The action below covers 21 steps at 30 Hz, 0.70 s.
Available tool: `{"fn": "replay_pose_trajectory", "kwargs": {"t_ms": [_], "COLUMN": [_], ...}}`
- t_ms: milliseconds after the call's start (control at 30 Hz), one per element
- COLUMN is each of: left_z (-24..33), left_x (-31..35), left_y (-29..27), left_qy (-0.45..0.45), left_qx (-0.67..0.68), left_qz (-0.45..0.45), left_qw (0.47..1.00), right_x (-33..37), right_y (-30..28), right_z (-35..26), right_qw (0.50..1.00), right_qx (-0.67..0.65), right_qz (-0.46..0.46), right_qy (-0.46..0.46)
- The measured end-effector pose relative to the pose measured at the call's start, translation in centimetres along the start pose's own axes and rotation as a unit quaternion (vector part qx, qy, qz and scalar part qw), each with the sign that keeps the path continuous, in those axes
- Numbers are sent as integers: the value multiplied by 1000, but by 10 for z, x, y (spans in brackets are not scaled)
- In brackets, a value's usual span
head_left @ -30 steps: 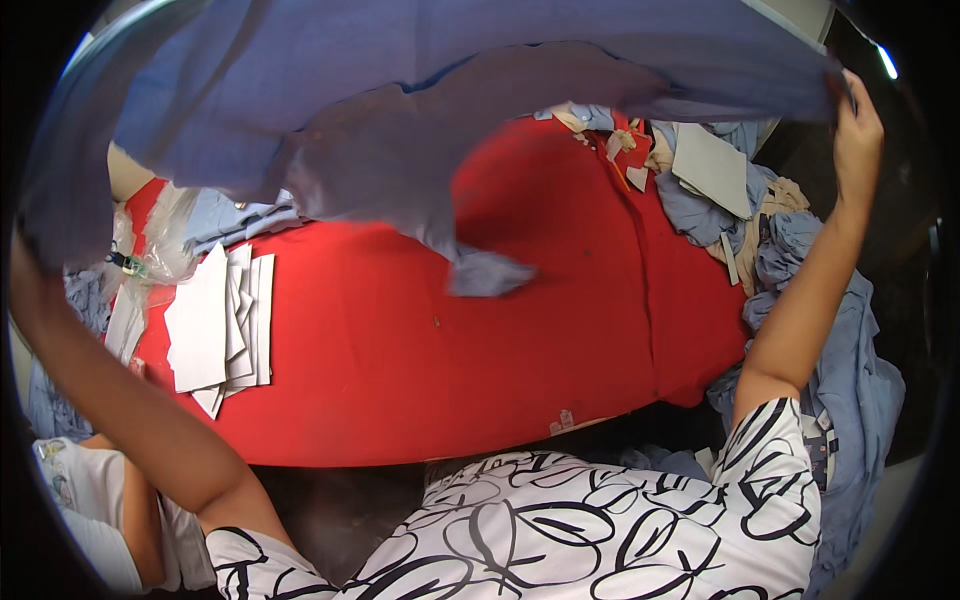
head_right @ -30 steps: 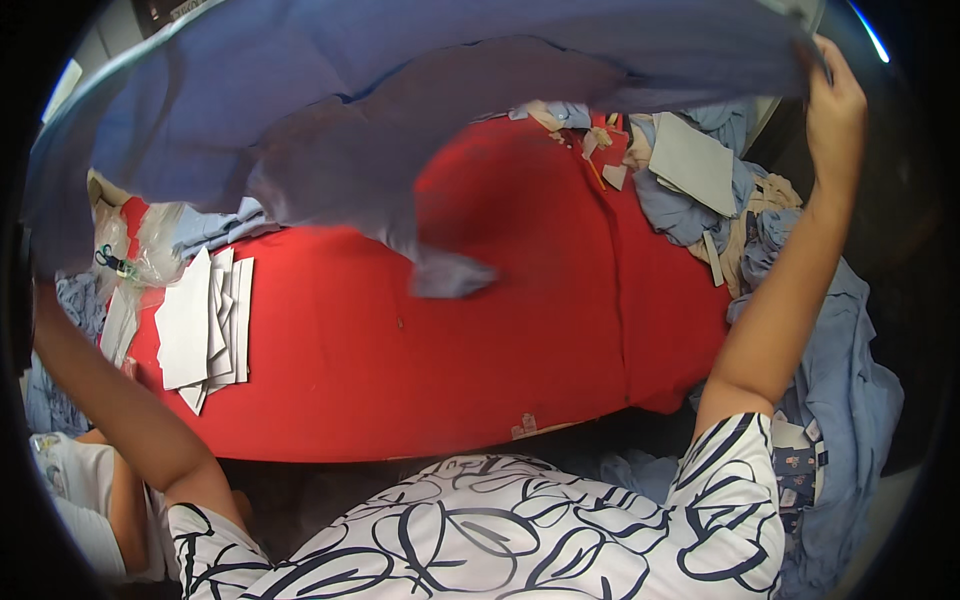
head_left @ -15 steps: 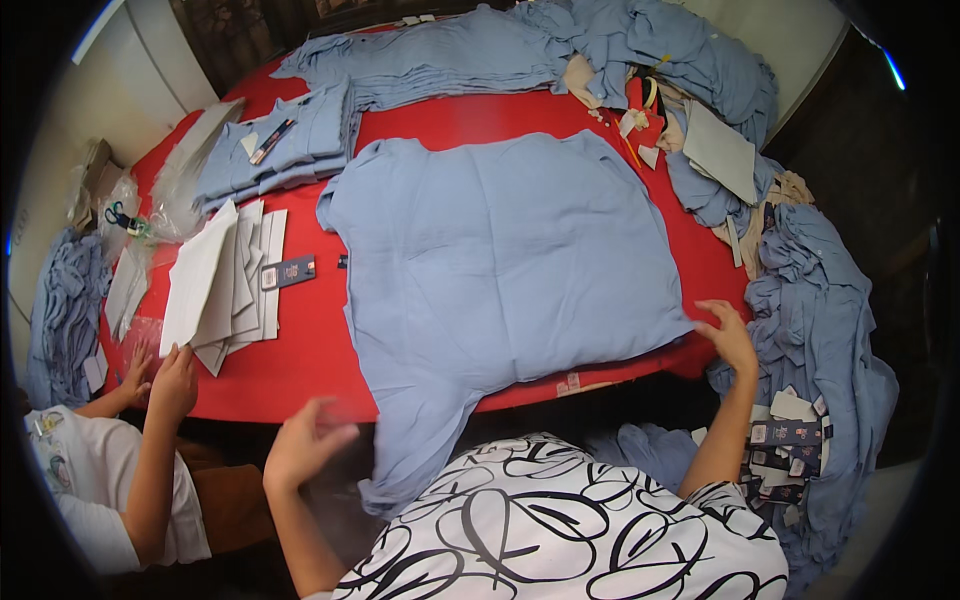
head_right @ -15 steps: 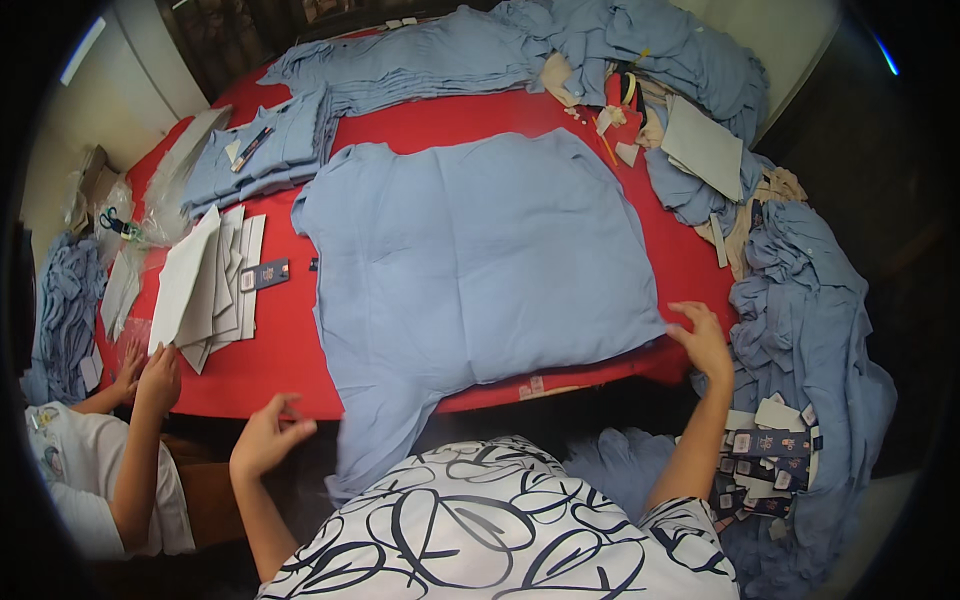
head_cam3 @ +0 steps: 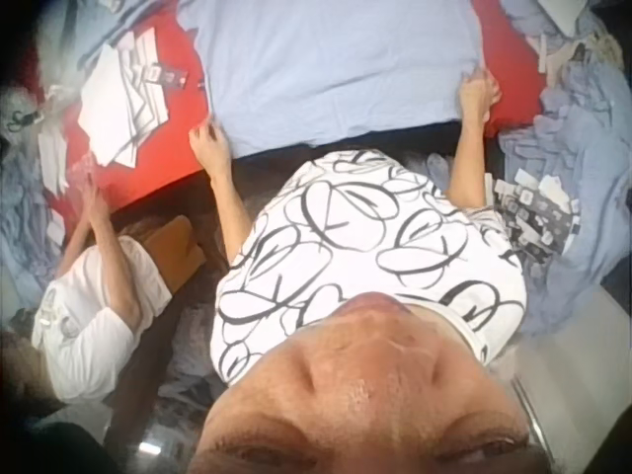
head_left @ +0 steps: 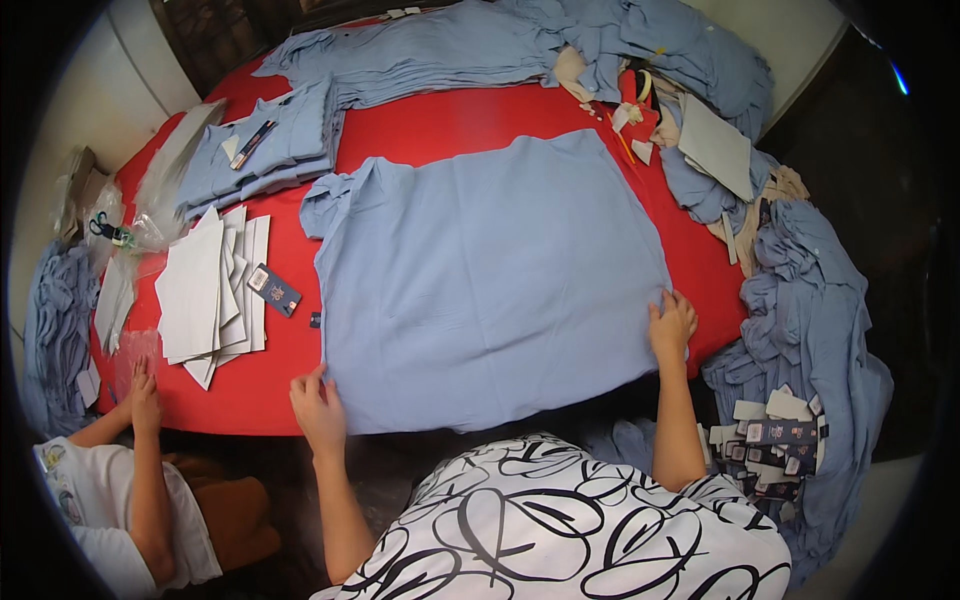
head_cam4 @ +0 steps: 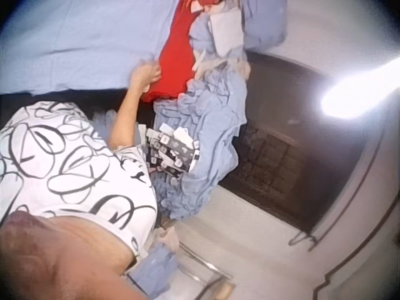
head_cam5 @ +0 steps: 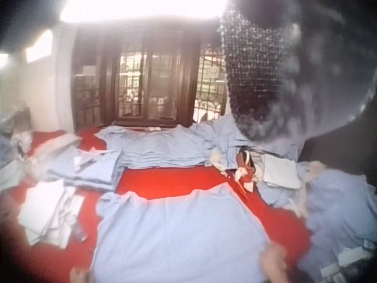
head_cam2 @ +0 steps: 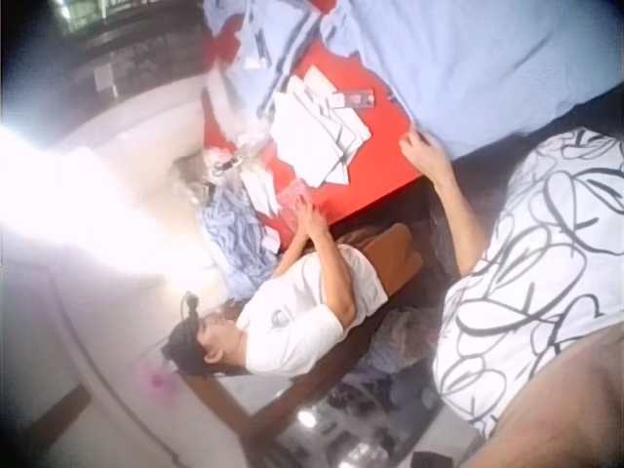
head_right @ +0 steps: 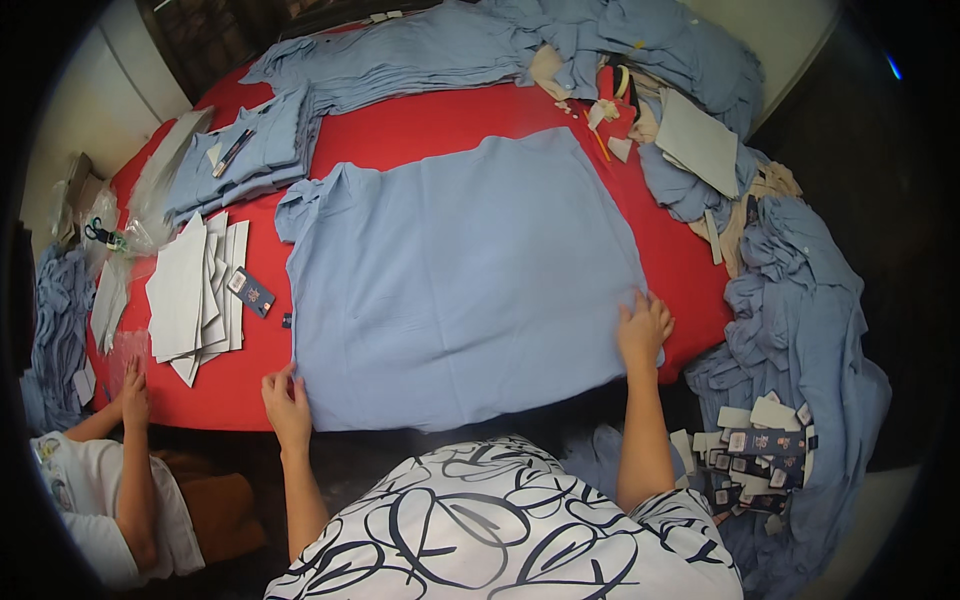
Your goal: The person folds shirts by placing a cardboard template on the back, folding the sleeves and sides over the template, and then folding the bottom of the shirt up to create a uniform package before stacking the folded shirts.
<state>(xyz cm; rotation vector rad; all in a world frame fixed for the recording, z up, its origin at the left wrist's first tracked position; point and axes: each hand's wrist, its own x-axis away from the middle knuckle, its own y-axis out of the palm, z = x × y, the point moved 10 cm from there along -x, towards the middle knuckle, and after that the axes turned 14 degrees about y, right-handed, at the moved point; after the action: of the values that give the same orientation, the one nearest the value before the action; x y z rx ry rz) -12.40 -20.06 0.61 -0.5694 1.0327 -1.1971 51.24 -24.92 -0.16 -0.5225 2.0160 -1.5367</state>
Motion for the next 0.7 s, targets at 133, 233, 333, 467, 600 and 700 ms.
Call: {"fn": "replay_pose_trajectory", "kwargs": {"t_ms": [133,233,333,467,600,700], "left_z": [22,2,-11,29,21,17], "left_x": [-79,-158,-244,-310,-339,-355], "left_y": [1,18,49,91,130,67], "left_qy": [94,46,36,89,134,148], "left_qx": [18,85,116,100,84,27], "left_qz": [74,79,73,61,-97,90], "left_qw": [993,992,990,989,983,985], "right_x": [-62,-125,-196,-244,-292,-298], "right_y": [-12,7,28,64,100,23], "right_z": [-57,-148,-212,-264,-280,-277], "right_qw": [989,973,944,928,961,979], "right_qx": [-132,-170,-245,-268,-57,-85], "right_qz": [40,-12,15,-16,-177,102], "right_qy": [-62,-156,-220,-257,-205,-153]}}
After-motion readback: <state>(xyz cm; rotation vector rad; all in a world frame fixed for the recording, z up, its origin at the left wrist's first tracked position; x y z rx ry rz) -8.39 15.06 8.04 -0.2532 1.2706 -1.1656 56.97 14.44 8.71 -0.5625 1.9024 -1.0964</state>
